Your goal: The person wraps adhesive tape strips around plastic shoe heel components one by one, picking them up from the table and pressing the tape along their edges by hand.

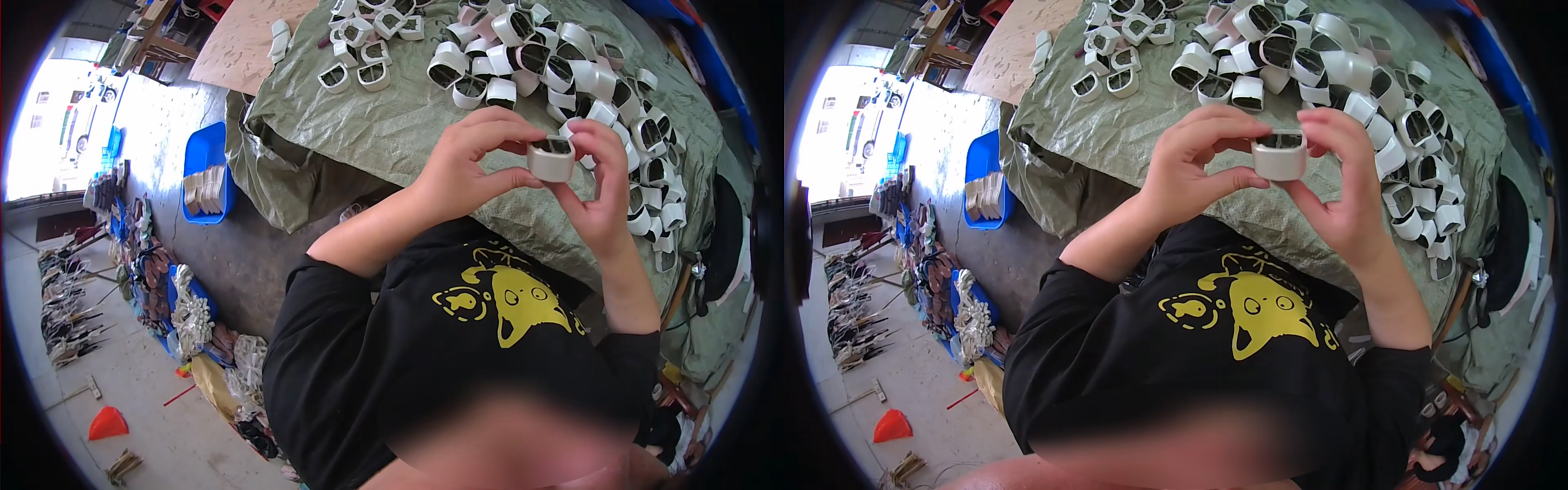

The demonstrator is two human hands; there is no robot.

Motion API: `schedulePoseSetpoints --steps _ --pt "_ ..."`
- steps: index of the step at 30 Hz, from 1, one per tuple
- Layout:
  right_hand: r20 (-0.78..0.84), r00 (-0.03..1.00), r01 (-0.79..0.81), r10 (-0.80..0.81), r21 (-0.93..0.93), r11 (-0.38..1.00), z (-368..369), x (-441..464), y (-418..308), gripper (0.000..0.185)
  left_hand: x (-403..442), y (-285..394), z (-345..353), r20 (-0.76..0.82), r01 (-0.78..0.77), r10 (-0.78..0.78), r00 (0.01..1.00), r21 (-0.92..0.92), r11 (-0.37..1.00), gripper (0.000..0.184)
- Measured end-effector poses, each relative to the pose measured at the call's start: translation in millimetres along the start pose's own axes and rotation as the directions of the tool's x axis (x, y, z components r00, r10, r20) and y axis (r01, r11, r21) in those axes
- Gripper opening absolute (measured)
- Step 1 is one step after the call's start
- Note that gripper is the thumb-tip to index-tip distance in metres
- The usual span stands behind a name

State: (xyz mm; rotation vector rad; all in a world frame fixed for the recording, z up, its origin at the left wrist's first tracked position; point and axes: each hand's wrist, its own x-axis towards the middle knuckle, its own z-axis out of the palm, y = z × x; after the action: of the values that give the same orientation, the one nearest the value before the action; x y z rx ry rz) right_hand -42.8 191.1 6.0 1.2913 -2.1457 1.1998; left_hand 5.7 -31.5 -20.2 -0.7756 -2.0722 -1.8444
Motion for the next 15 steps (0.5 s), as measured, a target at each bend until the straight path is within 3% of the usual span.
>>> schedulePoseSetpoints --steps 3,5,8,11,12,15 --pt "0.113 0.965 -0.262 0.237 0.356 0.897 -5.2 -3.4 -3.5 0.067 3.4 9.7 6.3 -0.103 0.005 -0.008 0.995 -0.027 1.0 0.065" --pt "0.103 0.977 -0.211 0.188 0.312 0.926 -7.7 -8.2 1.2 0.068 4.5 13.8 7.6 -0.154 0.004 -0.01 0.988 -0.039 0.999 0.065" --pt "0.092 0.992 -0.103 0.085 0.219 0.97 -9.3 -11.1 6.4 0.07 4.3 16.7 6.0 -0.06 0.047 -0.059 0.996 -0.195 0.98 0.068" --pt "0.031 0.983 0.181 -0.182 0.045 0.982 -6.0 -6.1 9.2 0.076 3.8 15.3 8.3 -0.026 0.176 -0.188 0.982 -0.252 0.952 0.069" --pt "0.031 0.983 0.182 -0.183 0.045 0.982 -5.1 -5.9 7.6 0.076 3.7 14.6 8.8 -0.006 0.238 -0.249 0.968 -0.28 0.93 0.069" --pt "0.001 0.999 -0.047 0.048 0.196 0.98 -0.2 -6.8 -0.9 0.077 3.0 12.1 7.3 -0.017 0.214 -0.224 0.974 -0.241 0.947 0.066"
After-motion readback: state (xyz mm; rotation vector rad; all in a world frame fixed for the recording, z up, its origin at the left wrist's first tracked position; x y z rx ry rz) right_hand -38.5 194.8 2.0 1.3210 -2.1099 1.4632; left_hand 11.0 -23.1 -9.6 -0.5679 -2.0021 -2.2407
